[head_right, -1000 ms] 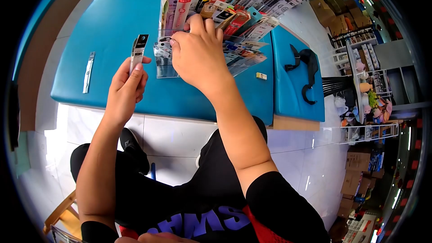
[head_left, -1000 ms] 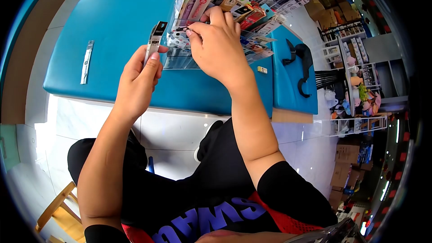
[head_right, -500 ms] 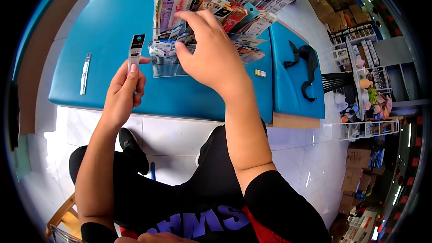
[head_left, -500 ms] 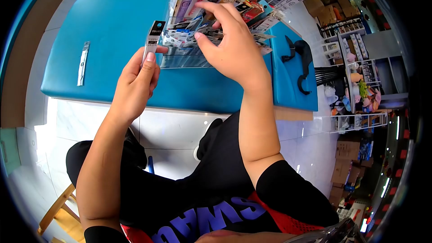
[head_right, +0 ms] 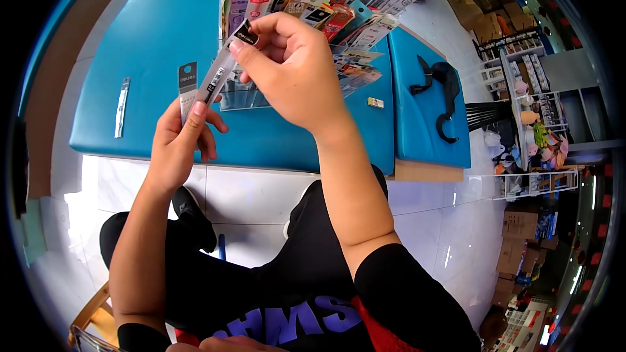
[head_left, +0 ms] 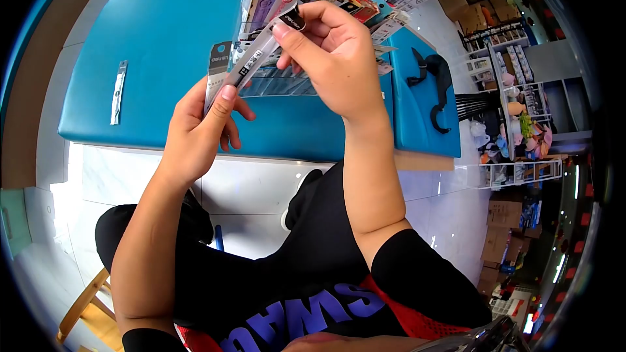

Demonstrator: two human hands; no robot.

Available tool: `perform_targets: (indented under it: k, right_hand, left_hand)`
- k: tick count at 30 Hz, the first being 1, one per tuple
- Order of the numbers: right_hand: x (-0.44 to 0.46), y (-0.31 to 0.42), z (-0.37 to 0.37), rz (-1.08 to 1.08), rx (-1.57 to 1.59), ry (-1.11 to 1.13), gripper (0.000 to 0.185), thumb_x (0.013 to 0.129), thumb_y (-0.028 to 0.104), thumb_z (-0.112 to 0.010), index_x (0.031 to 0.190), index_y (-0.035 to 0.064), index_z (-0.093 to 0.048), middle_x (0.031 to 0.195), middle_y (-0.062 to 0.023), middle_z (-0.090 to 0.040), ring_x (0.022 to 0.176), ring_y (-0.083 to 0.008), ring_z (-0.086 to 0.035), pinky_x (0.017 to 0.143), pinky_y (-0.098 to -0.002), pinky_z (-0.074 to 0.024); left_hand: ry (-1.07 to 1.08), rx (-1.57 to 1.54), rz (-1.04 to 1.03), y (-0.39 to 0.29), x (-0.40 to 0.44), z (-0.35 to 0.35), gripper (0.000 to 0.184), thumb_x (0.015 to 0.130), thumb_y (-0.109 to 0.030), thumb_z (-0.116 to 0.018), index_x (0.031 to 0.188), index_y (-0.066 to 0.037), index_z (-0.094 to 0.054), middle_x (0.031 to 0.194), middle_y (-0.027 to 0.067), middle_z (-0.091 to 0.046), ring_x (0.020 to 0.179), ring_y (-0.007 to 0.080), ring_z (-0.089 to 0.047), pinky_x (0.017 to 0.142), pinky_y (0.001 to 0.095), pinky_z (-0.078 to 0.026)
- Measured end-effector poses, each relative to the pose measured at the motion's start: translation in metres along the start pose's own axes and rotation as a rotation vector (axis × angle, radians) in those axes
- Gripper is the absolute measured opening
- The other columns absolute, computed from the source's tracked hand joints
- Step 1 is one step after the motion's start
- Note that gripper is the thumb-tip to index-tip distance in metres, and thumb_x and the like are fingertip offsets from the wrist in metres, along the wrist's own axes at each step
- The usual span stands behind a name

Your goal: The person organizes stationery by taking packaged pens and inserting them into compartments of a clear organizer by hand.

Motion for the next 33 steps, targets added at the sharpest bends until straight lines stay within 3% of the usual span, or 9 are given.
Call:
perform_targets:
  k: [3, 6, 9, 11, 13, 22, 28, 33]
  right_hand:
    - [-0.001, 0.0, -0.004, -0.082, 0.184, 0.155, 0.017, 0.099, 0.01, -0.073, 0.11, -0.0025, -0.07, 0.091, -0.0097, -0.075, 0.077, -0.016, -0.073, 0.066, -0.0285, -0.0569]
    - [0.0, 0.001, -0.001, 0.026, 0.141, 0.108, 0.018, 0.1, 0.011, -0.072, 0.111, -0.0028, -0.071, 0.09, -0.0104, -0.075, 0.076, -0.017, -0.073, 0.068, -0.0286, -0.0581]
    - [0.006, 0.011, 0.029, 0.32, 0.146, -0.134, 0.02, 0.102, 0.014, -0.071, 0.114, -0.0021, -0.07, 0.094, -0.0115, -0.076, 0.081, -0.0185, -0.075, 0.071, -0.0304, -0.0606]
    - [0.005, 0.021, 0.044, 0.447, 0.075, -0.233, 0.02, 0.103, 0.015, -0.07, 0.115, -0.0016, -0.07, 0.094, -0.0109, -0.076, 0.084, -0.0186, -0.076, 0.071, -0.0302, -0.0608]
    - [0.004, 0.019, 0.05, 0.435, 0.026, -0.256, 0.019, 0.103, 0.014, -0.071, 0.114, -0.0017, -0.069, 0.093, -0.011, -0.076, 0.084, -0.0185, -0.076, 0.071, -0.0301, -0.0606]
    - [0.004, 0.014, 0.049, 0.491, -0.125, -0.281, 0.021, 0.101, 0.014, -0.074, 0.113, -0.0025, -0.069, 0.091, -0.0106, -0.075, 0.081, -0.0155, -0.074, 0.069, -0.0265, -0.0575]
    - [0.001, 0.019, 0.057, 0.546, -0.144, -0.321, 0.02, 0.102, 0.012, -0.072, 0.113, -0.0031, -0.068, 0.092, -0.0102, -0.074, 0.08, -0.0158, -0.072, 0.067, -0.0267, -0.0568]
    - [0.005, 0.013, 0.066, 0.492, -0.019, -0.321, 0.022, 0.101, 0.02, -0.074, 0.11, 0.0001, -0.069, 0.089, -0.0078, -0.074, 0.077, -0.0127, -0.072, 0.064, -0.0237, -0.0536]
  left_hand:
    - [0.021, 0.097, -0.032, 0.003, 0.0, 0.004, 0.041, 0.112, -0.038, -0.054, 0.136, -0.005, -0.059, 0.091, 0.0062, -0.071, 0.057, 0.0078, -0.06, 0.048, 0.0219, -0.041]
    - [-0.015, 0.114, -0.049, 0.001, -0.001, 0.005, 0.045, 0.114, -0.04, -0.046, 0.137, -0.003, -0.057, 0.096, 0.0062, -0.069, 0.058, 0.0068, -0.057, 0.047, 0.0209, -0.038]
    - [-0.114, 0.055, -0.08, -0.011, -0.001, 0.004, 0.051, 0.115, -0.045, -0.037, 0.143, -0.005, -0.052, 0.102, 0.0055, -0.064, 0.057, 0.006, -0.05, 0.047, 0.0215, -0.035]
    - [-0.177, -0.001, -0.056, -0.008, 0.0, 0.009, 0.048, 0.115, -0.045, -0.039, 0.137, -0.005, -0.054, 0.097, 0.0048, -0.062, 0.057, 0.0063, -0.049, 0.046, 0.0218, -0.033]
    - [-0.217, -0.049, -0.029, -0.006, 0.002, 0.012, 0.044, 0.114, -0.045, -0.04, 0.131, -0.006, -0.054, 0.094, 0.0037, -0.06, 0.057, 0.0062, -0.044, 0.046, 0.0228, -0.03]
    - [-0.169, -0.035, -0.023, 0.002, 0.005, 0.011, 0.041, 0.115, -0.042, -0.041, 0.13, -0.006, -0.054, 0.094, 0.0028, -0.058, 0.057, 0.0065, -0.047, 0.048, 0.0239, -0.037]
    - [-0.188, -0.035, -0.029, 0.001, 0.005, 0.012, 0.042, 0.114, -0.044, -0.043, 0.126, -0.006, -0.056, 0.09, 0.0014, -0.059, 0.055, 0.0058, -0.047, 0.047, 0.0228, -0.035]
    - [-0.183, -0.055, -0.026, 0.001, 0.005, 0.013, 0.041, 0.114, -0.043, -0.044, 0.124, -0.006, -0.057, 0.09, 0.0012, -0.058, 0.055, 0.0061, -0.047, 0.048, 0.0227, -0.035]
Point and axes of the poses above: each hand's wrist, its own x-axis towards the middle knuckle, its own z-axis out of the back of the hand, y = z × x, the point moved 5 cm from there along x, towards the middle knuckle
